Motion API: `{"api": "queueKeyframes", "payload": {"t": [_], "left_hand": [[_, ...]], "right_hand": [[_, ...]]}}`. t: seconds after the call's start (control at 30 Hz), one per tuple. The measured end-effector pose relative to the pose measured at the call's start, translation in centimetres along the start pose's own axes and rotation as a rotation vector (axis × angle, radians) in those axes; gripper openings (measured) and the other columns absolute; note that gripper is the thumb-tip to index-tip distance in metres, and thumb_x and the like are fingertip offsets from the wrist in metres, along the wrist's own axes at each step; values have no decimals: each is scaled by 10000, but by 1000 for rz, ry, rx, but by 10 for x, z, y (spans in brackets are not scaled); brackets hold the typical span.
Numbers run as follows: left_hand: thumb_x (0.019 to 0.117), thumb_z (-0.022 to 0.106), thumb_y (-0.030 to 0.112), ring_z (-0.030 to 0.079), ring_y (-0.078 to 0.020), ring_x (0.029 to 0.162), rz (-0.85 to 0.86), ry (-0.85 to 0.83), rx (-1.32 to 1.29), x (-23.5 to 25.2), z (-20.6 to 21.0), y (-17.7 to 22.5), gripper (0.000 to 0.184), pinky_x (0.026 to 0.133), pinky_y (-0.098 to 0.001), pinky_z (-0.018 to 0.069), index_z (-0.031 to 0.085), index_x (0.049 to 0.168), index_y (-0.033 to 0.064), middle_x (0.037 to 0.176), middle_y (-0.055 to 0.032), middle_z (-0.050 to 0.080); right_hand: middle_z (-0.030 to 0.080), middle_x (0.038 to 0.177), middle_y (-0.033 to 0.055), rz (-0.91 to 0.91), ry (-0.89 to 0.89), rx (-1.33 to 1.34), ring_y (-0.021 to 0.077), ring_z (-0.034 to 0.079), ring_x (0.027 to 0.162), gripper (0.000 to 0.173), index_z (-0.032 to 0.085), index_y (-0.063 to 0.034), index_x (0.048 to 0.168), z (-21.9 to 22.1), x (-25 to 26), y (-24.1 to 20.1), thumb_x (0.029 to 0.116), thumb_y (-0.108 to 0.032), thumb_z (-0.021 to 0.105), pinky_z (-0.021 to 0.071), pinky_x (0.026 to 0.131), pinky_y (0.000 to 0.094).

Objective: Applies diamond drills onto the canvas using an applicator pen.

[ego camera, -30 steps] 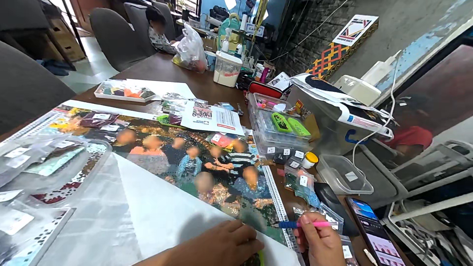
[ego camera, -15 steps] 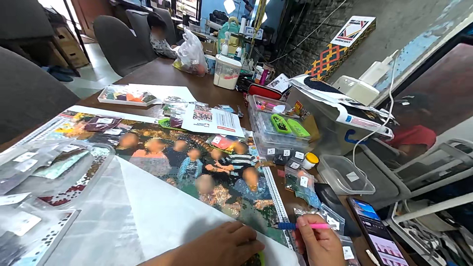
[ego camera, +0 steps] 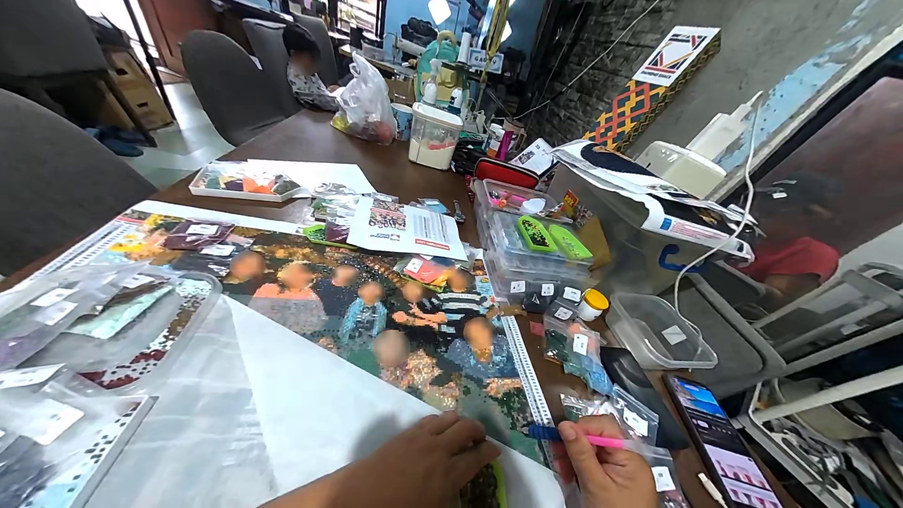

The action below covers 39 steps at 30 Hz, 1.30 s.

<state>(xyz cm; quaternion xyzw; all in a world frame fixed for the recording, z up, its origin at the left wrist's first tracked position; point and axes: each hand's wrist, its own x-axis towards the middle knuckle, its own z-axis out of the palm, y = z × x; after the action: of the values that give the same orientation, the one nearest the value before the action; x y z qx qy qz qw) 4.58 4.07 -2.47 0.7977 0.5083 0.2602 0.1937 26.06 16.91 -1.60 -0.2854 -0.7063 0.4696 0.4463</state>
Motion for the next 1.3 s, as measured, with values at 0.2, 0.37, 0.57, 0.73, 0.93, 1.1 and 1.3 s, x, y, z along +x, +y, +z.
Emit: {"api": "queueKeyframes", "payload": {"t": [0.2, 0.37, 0.57, 0.73, 0.93, 1.1, 1.3], "left_hand": [[717, 863, 532, 574, -428, 1249, 36, 34, -24, 0, 0, -2, 1035, 1046, -553, 456, 447, 1499, -4, 1370, -261, 580], [693, 870, 542, 585, -404, 1232, 81, 105, -44, -2, 2, -6, 1105, 1053, -528, 457, 385, 1511, -23, 1372, -249, 579], [687, 844, 592, 632, -401, 1105, 44, 135, 40, -2, 3, -5, 1087, 895, -557, 500, 418, 1504, 15, 1241, -213, 649], [697, 859, 559, 633, -404, 1109, 18, 169, 52, -2, 4, -4, 1052, 912, -559, 507, 431, 1497, 25, 1216, -215, 652], [613, 826, 682, 602, -383, 1194, 34, 253, 159, -3, 10, -14, 1051, 963, -498, 523, 570, 1381, 12, 1312, -211, 614], [615, 819, 686, 608, -382, 1200, 25, 268, 226, -4, 11, -14, 960, 955, -491, 532, 638, 1278, 15, 1327, -209, 614], [632, 820, 671, 611, -357, 1190, 34, 288, 230, -3, 14, -17, 912, 948, -477, 539, 644, 1257, 31, 1304, -185, 621]], "right_hand": [[654, 716, -103, -57, 14, -90, -37, 620, 589, 124, 589, -82, 884, -2, 1, 2, 993, -24, 572, 545, 540, 155], [652, 715, -94, -68, 6, -117, -36, 614, 583, 117, 595, -73, 884, -2, 2, 3, 991, -31, 575, 541, 538, 154], [651, 715, -91, -57, -16, -124, -34, 611, 581, 116, 588, -72, 881, -1, 3, 3, 992, -38, 578, 535, 536, 157], [659, 717, -88, -83, -6, -125, -34, 617, 584, 113, 596, -69, 885, -1, 3, 4, 994, -42, 579, 540, 538, 160], [647, 719, -93, -102, -15, -130, -43, 601, 582, 114, 594, -71, 881, -1, 3, 6, 994, -56, 589, 528, 535, 151], [641, 714, -85, -114, -39, -140, -44, 594, 585, 115, 600, -72, 880, -1, 3, 6, 993, -62, 585, 520, 540, 147], [622, 697, -56, -225, -100, -259, -57, 567, 594, 211, 615, -51, 865, -4, 3, 9, 1021, -191, 596, 496, 554, 131]]}}
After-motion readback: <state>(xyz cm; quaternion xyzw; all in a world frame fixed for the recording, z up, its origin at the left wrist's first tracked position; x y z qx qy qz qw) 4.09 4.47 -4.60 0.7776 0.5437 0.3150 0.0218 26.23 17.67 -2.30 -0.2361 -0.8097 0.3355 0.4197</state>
